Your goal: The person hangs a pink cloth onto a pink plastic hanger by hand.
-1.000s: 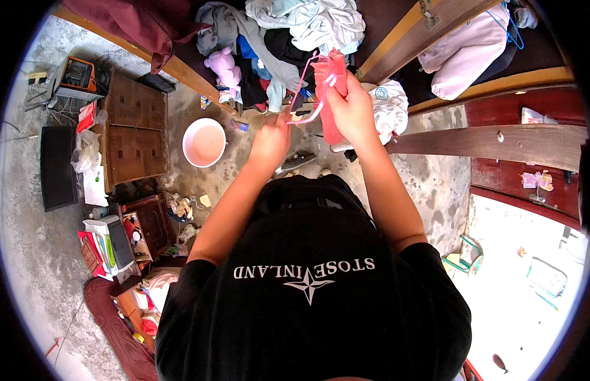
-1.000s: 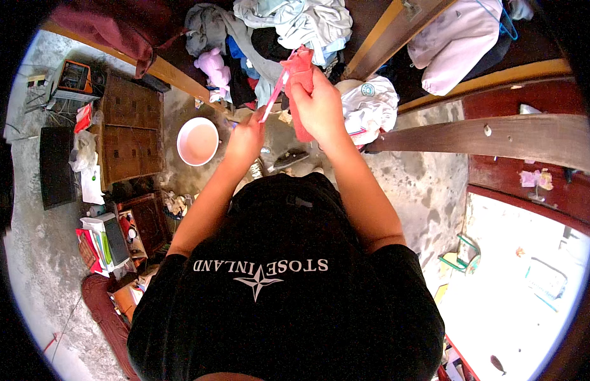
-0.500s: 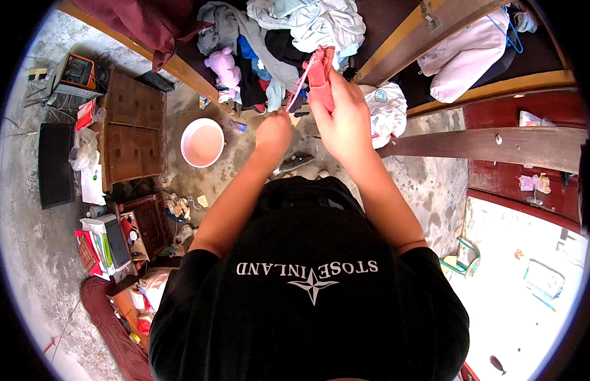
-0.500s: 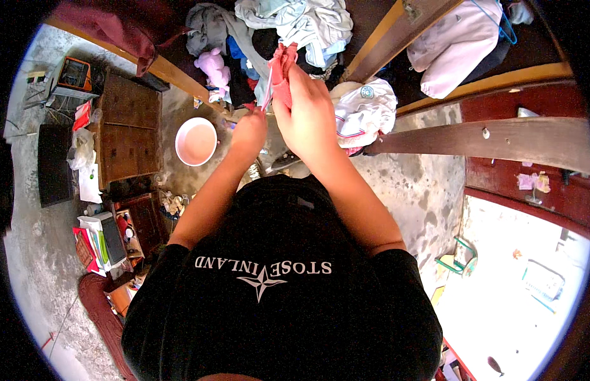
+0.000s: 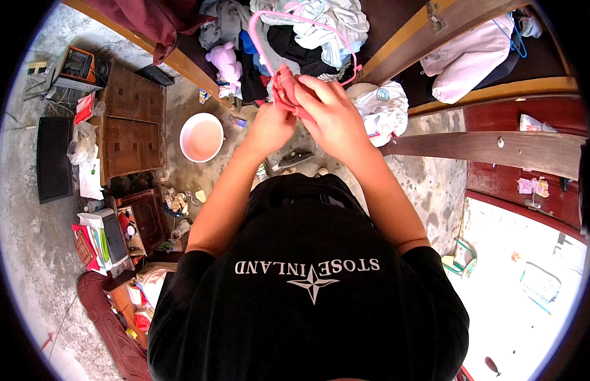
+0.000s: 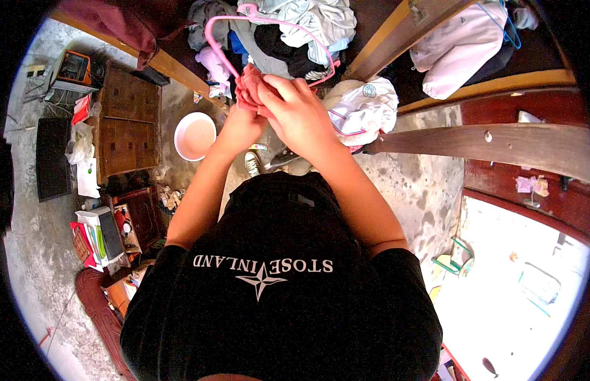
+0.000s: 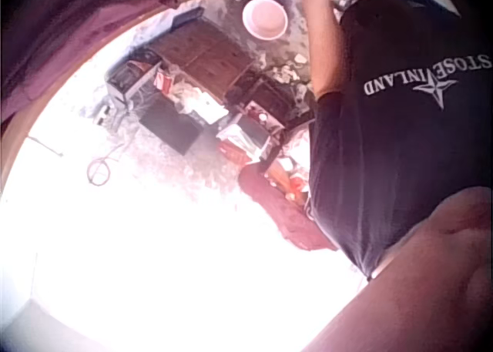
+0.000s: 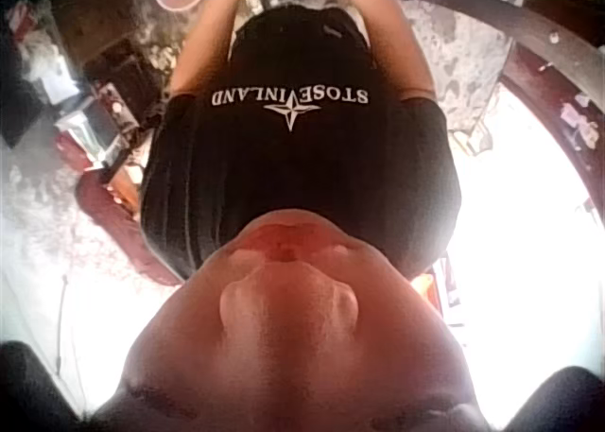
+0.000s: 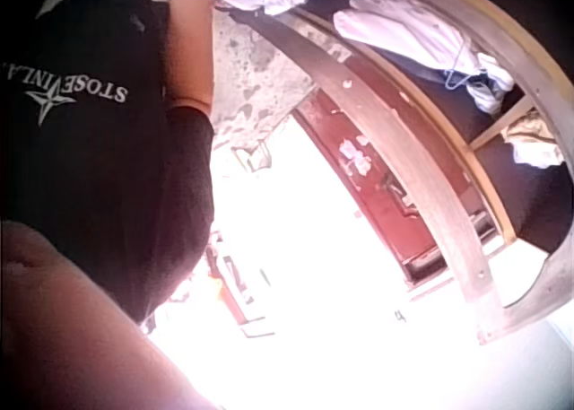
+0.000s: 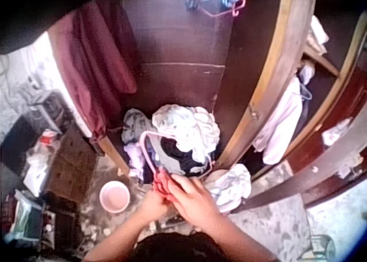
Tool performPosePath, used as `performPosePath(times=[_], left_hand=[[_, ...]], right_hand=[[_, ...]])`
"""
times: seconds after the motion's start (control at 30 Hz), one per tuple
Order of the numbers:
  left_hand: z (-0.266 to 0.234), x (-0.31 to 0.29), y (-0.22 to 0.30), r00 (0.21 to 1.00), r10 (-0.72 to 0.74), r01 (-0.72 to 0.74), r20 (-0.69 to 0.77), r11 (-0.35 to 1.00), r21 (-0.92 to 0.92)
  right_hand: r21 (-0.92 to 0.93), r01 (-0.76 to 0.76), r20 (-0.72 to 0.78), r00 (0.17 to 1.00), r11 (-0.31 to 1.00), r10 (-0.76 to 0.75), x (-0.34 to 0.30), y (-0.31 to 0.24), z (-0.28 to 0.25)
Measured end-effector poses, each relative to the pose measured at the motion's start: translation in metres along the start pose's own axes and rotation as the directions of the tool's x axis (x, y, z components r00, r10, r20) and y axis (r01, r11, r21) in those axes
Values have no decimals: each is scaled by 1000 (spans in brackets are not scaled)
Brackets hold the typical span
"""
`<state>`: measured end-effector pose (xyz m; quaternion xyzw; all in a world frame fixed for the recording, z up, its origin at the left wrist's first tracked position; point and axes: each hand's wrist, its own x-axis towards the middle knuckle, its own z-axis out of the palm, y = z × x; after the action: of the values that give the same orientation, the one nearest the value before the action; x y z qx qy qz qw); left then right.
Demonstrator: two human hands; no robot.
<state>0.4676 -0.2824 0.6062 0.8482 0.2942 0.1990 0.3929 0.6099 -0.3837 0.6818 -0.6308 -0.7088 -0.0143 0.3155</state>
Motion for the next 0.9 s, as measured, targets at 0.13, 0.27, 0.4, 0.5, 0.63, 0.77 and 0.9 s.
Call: performPosePath(times=[0.13, 0.27, 0.4, 0.5, 0.63, 0.77, 0.9], left_hand=[[-27, -6, 14, 993, -116, 111, -22, 980, -167], [-34, -10, -2, 1000, 3, -4, -11, 992, -123], [-48, -19, 12, 974, -145, 224, 172, 706, -672], [-49, -20, 6, 970, -151, 242, 189, 569, -786], [-60, -25, 16, 931, -308, 314, 195, 410, -856], [-72, -32, 7, 933, -247, 341, 262, 367, -866], [-76, -37, 6, 931, -315, 337, 185, 550, -764]], right_hand=[[-35, -25, 90, 996, 999, 28, -6, -2, 3], [-199, 24, 143, 990, 980, 5, -6, -1, -1], [-298, 67, 117, 993, 952, -33, -8, 7, 1], [-313, 76, 105, 993, 947, -46, -10, 6, -1], [-385, 98, 79, 994, 918, -73, -21, 16, -1], [-477, 57, 39, 998, 877, -44, -42, 45, 3], [-593, -6, 67, 996, 805, 57, -75, 90, 12]])
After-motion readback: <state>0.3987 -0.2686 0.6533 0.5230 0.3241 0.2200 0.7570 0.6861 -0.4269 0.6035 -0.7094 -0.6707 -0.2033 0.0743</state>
